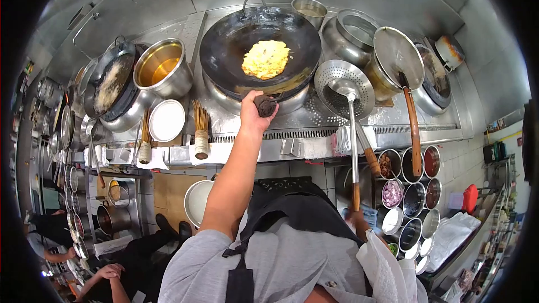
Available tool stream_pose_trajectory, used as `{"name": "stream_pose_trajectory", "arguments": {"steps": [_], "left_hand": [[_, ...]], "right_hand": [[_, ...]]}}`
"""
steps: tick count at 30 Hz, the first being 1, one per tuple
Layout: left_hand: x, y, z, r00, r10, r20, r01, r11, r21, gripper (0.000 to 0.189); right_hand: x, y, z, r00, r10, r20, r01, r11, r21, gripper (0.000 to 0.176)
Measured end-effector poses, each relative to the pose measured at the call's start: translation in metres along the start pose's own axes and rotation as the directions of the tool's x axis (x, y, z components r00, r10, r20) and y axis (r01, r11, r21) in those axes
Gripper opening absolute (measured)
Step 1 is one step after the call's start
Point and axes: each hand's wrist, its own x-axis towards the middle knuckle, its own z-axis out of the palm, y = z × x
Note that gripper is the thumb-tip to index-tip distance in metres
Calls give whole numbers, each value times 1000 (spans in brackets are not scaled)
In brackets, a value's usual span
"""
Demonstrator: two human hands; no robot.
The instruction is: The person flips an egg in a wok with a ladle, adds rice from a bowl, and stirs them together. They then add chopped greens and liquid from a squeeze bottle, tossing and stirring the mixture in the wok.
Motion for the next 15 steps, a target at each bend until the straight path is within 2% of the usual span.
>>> {"name": "stream_pose_trajectory", "arguments": {"steps": [1,2,4,9,11,12,13,14,15], "left_hand": [[3,-1,-4,1000,-1,14,1,1000,-4,19],[5,1,-6,1000,-1,30,1,1000,-6,20],[1,4,-6,1000,11,25,-11,1000,-9,19],[1,-3,-26,992,40,119,-38,999,-22,18],[6,-13,-44,984,45,170,-40,999,-29,18],[11,-17,-54,979,49,197,-44,999,-31,19],[12,-19,-62,971,43,236,-47,999,10,19],[15,-22,-68,970,45,238,-51,998,21,19],[16,-24,-71,971,45,236,-55,998,34,19]], "right_hand": [[-10,26,4,999,32,-28,-38,954,-296,29],[-25,38,6,999,33,25,-18,893,-450,28],[-56,53,17,990,54,128,16,870,-493,27],[-88,38,38,978,-10,211,76,948,-309,27],[-92,10,42,982,-25,189,61,981,-186,29],[-99,-26,40,990,-39,139,71,970,-231,29],[-103,-47,37,986,142,93,-146,989,37,32],[-108,-67,34,972,214,95,-229,955,186,36],[-116,-79,32,985,154,76,-163,979,122,35]]}}
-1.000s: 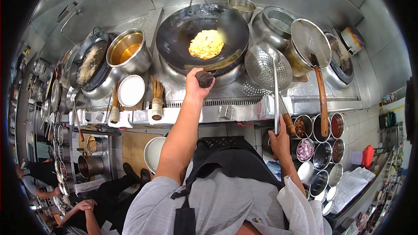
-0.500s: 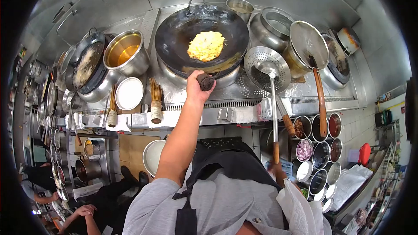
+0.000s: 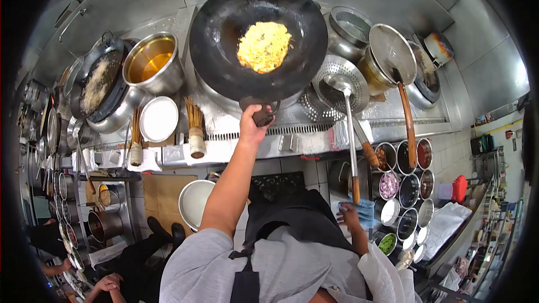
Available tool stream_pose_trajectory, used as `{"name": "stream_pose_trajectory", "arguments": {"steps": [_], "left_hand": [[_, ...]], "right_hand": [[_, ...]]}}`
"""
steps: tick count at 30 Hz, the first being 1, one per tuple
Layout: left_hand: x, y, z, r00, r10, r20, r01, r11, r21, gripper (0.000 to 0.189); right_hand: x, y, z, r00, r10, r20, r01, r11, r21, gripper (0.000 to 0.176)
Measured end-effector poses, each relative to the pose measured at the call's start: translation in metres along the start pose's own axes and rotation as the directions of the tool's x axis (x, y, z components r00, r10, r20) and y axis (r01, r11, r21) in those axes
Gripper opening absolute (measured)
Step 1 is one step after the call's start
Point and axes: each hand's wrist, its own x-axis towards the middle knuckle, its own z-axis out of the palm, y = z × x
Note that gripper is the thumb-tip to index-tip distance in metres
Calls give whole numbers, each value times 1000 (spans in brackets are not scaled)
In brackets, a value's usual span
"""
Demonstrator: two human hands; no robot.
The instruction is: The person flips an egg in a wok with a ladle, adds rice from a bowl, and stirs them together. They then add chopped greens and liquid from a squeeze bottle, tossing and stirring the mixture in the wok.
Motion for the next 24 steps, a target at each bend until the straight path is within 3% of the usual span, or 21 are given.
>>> {"name": "stream_pose_trajectory", "arguments": {"steps": [3,7,9,12,18,24], "left_hand": [[-11,-2,8,999,10,-31,-10,1000,-7,19],[-52,5,41,990,-11,-141,4,999,-53,18],[-81,3,57,975,-31,-220,20,998,-53,18],[-133,-26,51,963,-11,-268,-7,998,-64,15],[-217,-81,33,916,18,-400,-15,1000,12,25],[-237,-117,-5,916,33,-400,-33,999,8,27]], "right_hand": [[-13,-10,-3,998,-64,13,65,994,-90,36],[4,30,-21,988,-17,152,55,966,-251,36],[37,80,-51,913,-248,323,384,789,-479,32],[99,166,-87,749,-463,473,661,564,-495,30],[110,179,-99,797,-308,520,565,686,-459,33],[112,158,-86,750,-312,583,582,731,-357,35]]}}
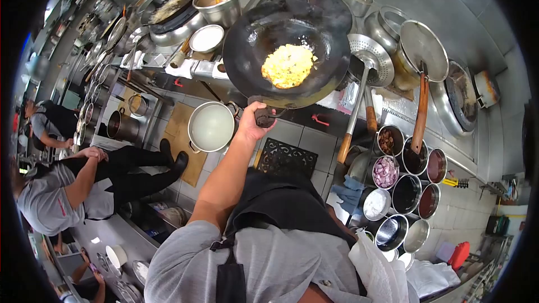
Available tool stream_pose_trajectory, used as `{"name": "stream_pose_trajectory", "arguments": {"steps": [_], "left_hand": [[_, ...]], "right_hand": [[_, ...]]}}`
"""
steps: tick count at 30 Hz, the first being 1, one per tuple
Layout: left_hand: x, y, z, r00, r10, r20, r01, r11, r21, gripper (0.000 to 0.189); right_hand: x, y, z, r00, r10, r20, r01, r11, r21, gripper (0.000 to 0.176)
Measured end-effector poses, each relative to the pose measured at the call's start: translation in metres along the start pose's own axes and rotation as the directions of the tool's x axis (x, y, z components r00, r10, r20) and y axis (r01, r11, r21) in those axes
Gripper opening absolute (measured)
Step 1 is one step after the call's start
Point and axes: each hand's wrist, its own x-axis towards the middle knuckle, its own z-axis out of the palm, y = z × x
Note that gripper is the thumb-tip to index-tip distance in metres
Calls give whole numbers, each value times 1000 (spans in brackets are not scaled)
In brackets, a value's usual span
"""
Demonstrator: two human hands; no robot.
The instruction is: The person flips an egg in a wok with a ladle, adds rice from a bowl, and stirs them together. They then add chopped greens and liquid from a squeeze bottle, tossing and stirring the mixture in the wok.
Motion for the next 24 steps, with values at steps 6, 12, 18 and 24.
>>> {"name": "stream_pose_trajectory", "arguments": {"steps": [6,12,18,24], "left_hand": [[-37,-4,-11,999,-34,-20,34,999,-11,40],[-157,-43,-118,989,19,145,-10,998,-68,45],[-289,-76,-226,948,223,-229,-225,974,17,59],[-364,-116,-338,641,600,-479,-305,771,559,67]], "right_hand": [[15,-61,-1,994,-4,-106,-17,980,-198,27],[19,-60,-21,895,347,280,-288,929,-232,12],[123,-83,61,806,87,586,512,398,-762,13],[70,-355,313,711,-151,686,614,610,-501,26]]}}
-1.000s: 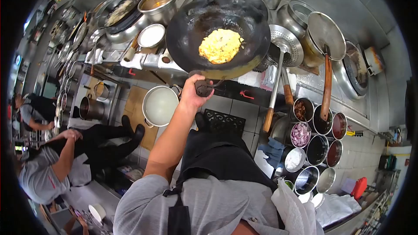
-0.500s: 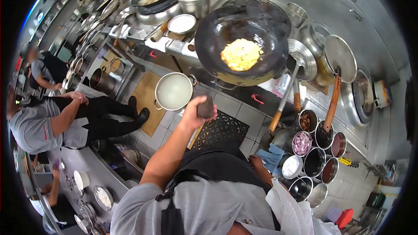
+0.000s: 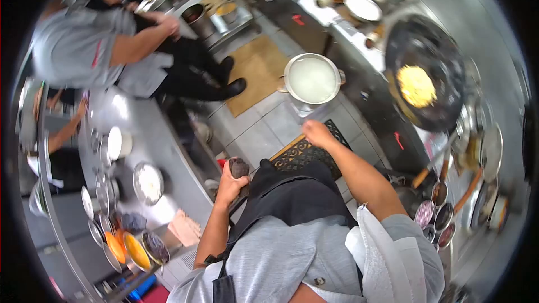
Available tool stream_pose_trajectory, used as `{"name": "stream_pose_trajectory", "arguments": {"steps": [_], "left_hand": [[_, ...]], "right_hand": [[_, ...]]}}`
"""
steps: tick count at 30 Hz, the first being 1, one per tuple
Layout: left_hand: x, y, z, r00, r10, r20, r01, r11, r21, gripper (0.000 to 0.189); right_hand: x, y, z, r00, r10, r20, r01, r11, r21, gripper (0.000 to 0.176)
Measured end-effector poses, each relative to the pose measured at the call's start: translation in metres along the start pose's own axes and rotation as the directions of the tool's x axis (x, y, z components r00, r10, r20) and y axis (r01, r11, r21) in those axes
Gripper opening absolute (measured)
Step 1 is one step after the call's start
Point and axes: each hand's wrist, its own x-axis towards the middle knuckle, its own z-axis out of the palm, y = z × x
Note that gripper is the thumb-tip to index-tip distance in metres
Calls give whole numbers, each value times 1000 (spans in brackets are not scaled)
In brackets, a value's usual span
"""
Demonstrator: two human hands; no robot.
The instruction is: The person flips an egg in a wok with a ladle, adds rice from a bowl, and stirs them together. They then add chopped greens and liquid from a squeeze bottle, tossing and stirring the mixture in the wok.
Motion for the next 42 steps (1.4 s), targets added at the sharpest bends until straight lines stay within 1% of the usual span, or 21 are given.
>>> {"name": "stream_pose_trajectory", "arguments": {"steps": [1,3,5,7,8,9,12,15,20,23,24,27,30,31,32,33,34,36,37,40,42], "left_hand": [[-3,-9,-15,996,57,-65,-53,996,73,68],[-16,15,-35,983,68,-170,-46,990,131,71],[-14,2,-55,947,200,-250,-156,970,188,73],[-17,7,-71,916,233,-328,-124,939,320,75],[-19,8,-78,931,181,-318,-86,953,291,76],[-22,8,-83,946,130,-297,-50,964,260,78],[-29,8,-89,931,273,-243,-158,900,405,79],[-32,2,-89,900,348,-264,-207,872,443,75],[-29,-7,-87,832,431,-349,-246,850,465,69],[-24,-12,-92,853,428,-299,-261,845,466,70],[-23,-15,-93,868,415,-275,-262,851,455,71],[-30,-2,-97,922,287,-261,-204,931,302,71],[-28,-22,-113,861,260,-437,-252,965,76,75],[-25,-8,-122,793,165,-587,-418,847,-328,80],[-30,-4,-151,724,184,-665,-304,950,-67,83],[-20,-20,-182,682,176,-710,-326,942,-80,83],[-16,-11,-217,641,96,-762,-241,967,-80,84],[1,-9,-288,539,69,-840,-12,997,75,87],[21,-38,-330,481,116,-869,-35,993,113,93],[34,-20,-402,386,146,-911,41,984,175,99],[31,-12,-428,421,153,-894,114,969,220,100]], "right_hand": [[21,-49,11,975,-220,-45,216,974,-68,27],[45,-158,33,909,-412,60,415,908,-57,27],[47,-251,70,873,-456,171,459,888,27,27],[51,-308,121,808,-460,369,449,885,119,27],[48,-332,150,763,-454,461,432,887,159,27],[40,-350,176,742,-438,508,440,889,125,28],[22,-376,244,678,-439,590,525,851,30,34],[-3,-402,277,687,-225,691,253,965,63,44],[-3,-404,319,554,-45,831,-170,971,166,45],[2,-406,313,487,-38,872,-258,948,186,50],[1,-404,304,544,-38,838,-250,946,205,49],[-4,-394,244,600,-193,776,-188,909,371,51],[0,-364,170,721,-179,669,-200,871,449,50],[-1,-351,143,762,-157,629,-210,858,469,50],[-5,-334,118,829,-154,538,-215,800,560,52],[-13,-320,91,892,-85,444,-222,774,593,48],[-14,-296,68,911,-122,393,-178,745,643,49],[-32,-261,35,977,-37,210,-125,696,707,54],[-43,-247,24,995,13,103,-85,671,736,57],[-63,-184,1,992,129,20,-99,647,756,62],[-81,-153,0,976,215,-23,-119,624,773,61]]}}
